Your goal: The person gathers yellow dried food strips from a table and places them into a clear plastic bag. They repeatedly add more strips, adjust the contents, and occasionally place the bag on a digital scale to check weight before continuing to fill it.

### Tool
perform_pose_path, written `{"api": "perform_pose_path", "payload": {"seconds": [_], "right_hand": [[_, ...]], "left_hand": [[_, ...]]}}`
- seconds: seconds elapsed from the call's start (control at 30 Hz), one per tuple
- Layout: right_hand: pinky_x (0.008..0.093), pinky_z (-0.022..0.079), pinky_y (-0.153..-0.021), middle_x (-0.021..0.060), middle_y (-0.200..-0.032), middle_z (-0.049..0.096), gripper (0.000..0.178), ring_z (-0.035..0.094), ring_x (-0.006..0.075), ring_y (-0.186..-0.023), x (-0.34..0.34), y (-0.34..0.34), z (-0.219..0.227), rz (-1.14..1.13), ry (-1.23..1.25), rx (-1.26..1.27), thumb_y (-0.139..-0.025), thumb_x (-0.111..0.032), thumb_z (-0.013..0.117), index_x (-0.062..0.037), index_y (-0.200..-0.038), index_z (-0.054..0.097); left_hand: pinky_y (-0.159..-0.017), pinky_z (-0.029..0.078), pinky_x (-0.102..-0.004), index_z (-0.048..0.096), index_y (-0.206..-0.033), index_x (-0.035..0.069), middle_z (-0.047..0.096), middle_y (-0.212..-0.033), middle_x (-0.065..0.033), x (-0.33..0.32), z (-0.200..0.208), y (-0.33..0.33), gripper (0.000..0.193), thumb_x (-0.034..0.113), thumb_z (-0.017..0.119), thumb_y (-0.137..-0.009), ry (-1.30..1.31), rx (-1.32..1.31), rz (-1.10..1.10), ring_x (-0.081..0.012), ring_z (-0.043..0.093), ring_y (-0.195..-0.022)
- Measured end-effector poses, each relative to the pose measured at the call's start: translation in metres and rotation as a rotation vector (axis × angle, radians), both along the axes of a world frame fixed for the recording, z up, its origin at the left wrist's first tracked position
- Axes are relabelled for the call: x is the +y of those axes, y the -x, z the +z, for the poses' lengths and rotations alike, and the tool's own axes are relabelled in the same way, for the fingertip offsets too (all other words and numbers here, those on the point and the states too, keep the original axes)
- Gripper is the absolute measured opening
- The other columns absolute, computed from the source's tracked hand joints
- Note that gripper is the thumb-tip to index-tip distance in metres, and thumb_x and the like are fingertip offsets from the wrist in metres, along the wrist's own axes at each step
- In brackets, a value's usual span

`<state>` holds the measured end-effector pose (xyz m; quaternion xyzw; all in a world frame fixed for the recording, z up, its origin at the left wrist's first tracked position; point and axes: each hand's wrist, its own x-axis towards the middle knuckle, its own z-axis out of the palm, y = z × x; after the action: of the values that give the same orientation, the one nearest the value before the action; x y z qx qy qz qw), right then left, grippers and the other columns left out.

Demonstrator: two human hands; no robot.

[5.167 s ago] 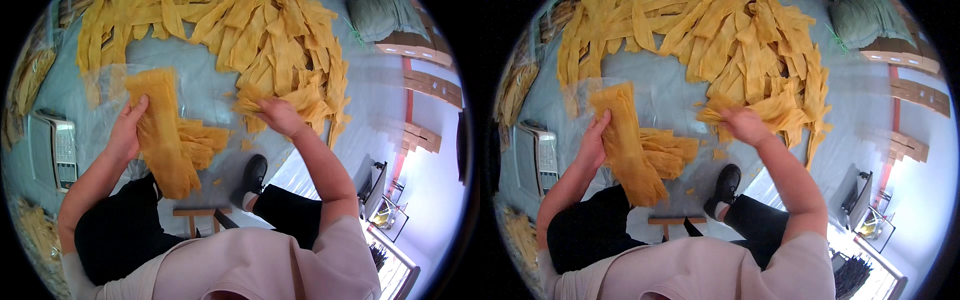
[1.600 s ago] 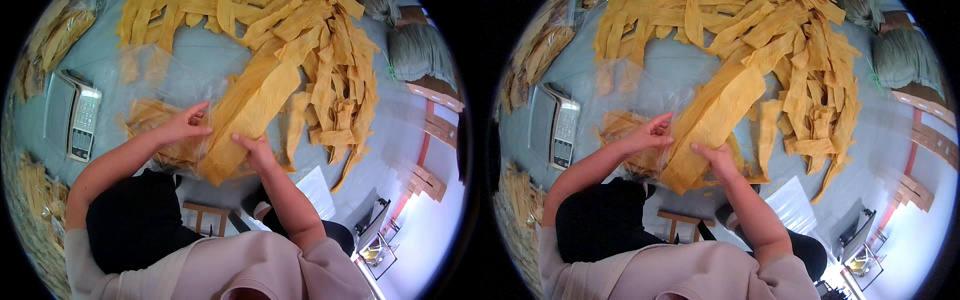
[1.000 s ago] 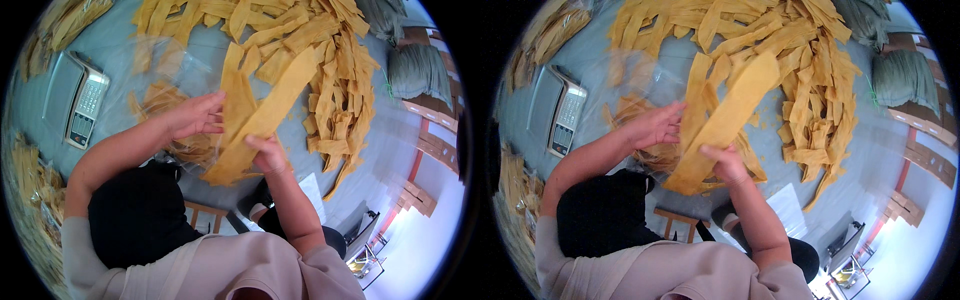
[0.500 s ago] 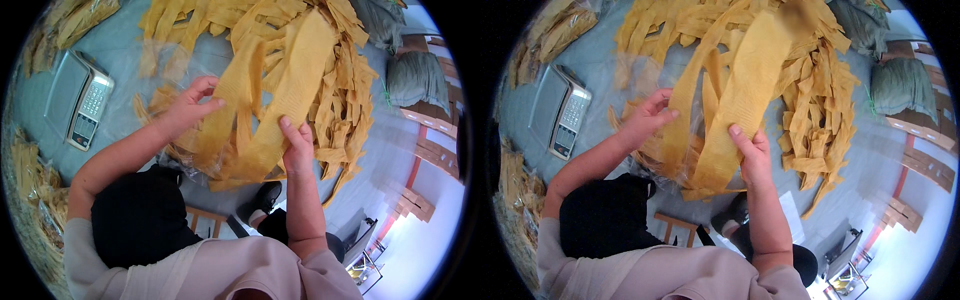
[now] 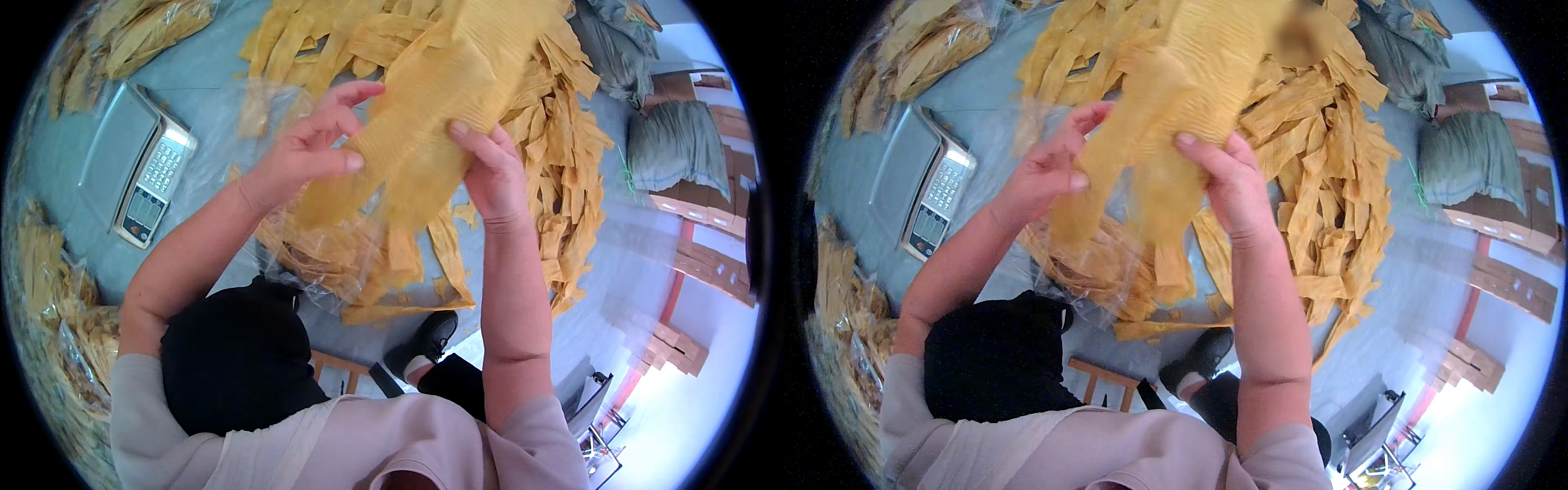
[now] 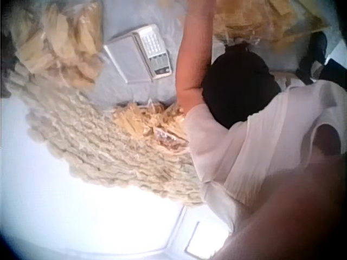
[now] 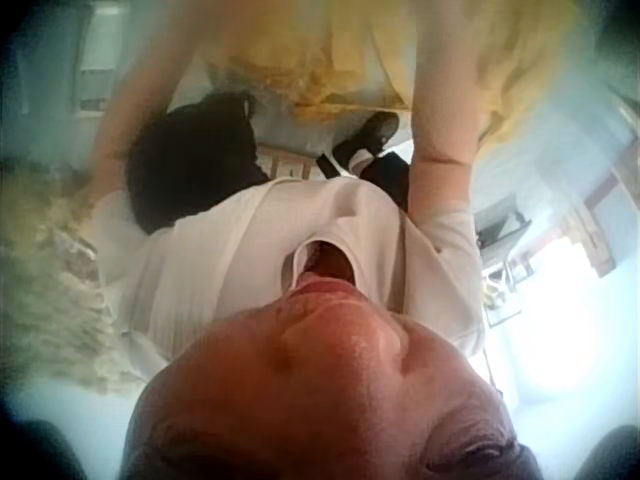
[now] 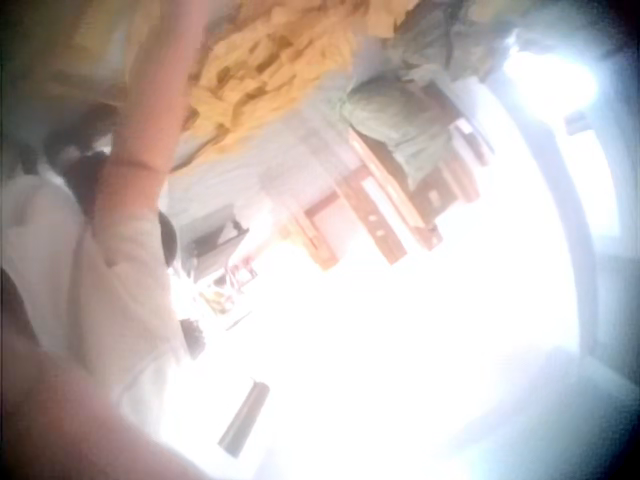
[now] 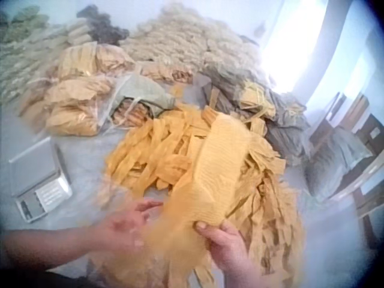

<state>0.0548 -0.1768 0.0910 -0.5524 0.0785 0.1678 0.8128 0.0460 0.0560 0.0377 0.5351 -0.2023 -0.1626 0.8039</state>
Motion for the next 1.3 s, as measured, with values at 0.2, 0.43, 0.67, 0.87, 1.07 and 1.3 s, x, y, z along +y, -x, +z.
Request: {"api": "perform_pose_path", "payload": {"seconds": [0.2,0.43,0.67,0.87,1.07,1.3], "right_hand": [[0.0337,0.047,-0.090,0.0099,-0.110,0.063,0.034,0.060,0.0197,-0.102,0.025,-0.004,-0.002,0.103,-0.201,0.086,-0.084,-0.013,0.061,0.0004,-0.116,0.056],[0.0382,0.043,-0.096,0.0093,-0.117,0.061,0.033,0.057,0.0233,-0.109,0.012,0.001,-0.005,-0.405,-0.470,-0.010,-0.094,-0.022,0.050,-0.0041,-0.121,0.052],[0.0380,0.032,-0.105,0.0048,-0.125,0.055,0.037,0.046,0.0213,-0.122,0.031,0.033,-0.061,0.037,0.198,-0.372,-0.081,-0.001,0.059,-0.0068,-0.117,0.059],[0.0377,0.029,-0.107,0.0116,-0.128,0.053,0.041,0.041,0.0256,-0.127,0.048,0.074,-0.099,0.536,0.641,-0.751,-0.074,0.002,0.057,-0.0044,-0.114,0.062],[0.0344,0.042,-0.089,0.0133,-0.116,0.057,0.043,0.052,0.0212,-0.110,-0.026,0.082,-0.212,-0.196,0.928,0.098,-0.084,-0.017,0.064,-0.0013,-0.123,0.052],[0.0335,0.047,-0.087,0.0105,-0.116,0.057,0.051,0.055,0.0191,-0.106,-0.049,0.080,-0.210,-0.028,0.224,0.597,-0.081,-0.022,0.070,-0.0021,-0.123,0.050]], "left_hand": [[-0.095,0.039,-0.0286,0.057,-0.105,0.009,0.050,-0.125,-0.0044,0.012,0.004,0.004,0.019,0.008,0.057,-0.086,-0.009,0.143,0.099,-0.0134,0.050,-0.113],[-0.082,0.048,-0.0282,0.048,-0.126,0.008,0.057,-0.111,-0.0040,0.004,-0.033,0.015,0.037,0.011,0.054,-0.090,-0.011,0.623,0.256,-0.0142,0.057,-0.099],[-0.088,0.049,-0.0358,0.043,-0.130,0.004,0.058,-0.118,-0.0113,-0.007,-0.100,0.033,0.043,0.024,0.054,-0.093,0.165,0.993,0.157,-0.0197,0.058,-0.104],[-0.082,0.052,-0.0390,0.050,-0.122,0.005,0.062,-0.108,-0.0091,0.002,-0.087,0.047,0.036,0.021,0.058,-0.091,0.185,1.038,0.129,-0.0214,0.062,-0.097],[-0.079,0.053,-0.0368,0.054,-0.115,0.004,0.063,-0.103,-0.0087,0.010,-0.096,0.046,0.031,0.015,0.062,-0.087,0.211,1.036,0.290,-0.0222,0.063,-0.093],[-0.080,0.053,-0.0382,0.054,-0.115,0.001,0.063,-0.106,-0.0100,0.011,-0.098,0.050,0.031,0.014,0.062,-0.087,0.160,1.113,0.247,-0.0235,0.063,-0.093]]}}
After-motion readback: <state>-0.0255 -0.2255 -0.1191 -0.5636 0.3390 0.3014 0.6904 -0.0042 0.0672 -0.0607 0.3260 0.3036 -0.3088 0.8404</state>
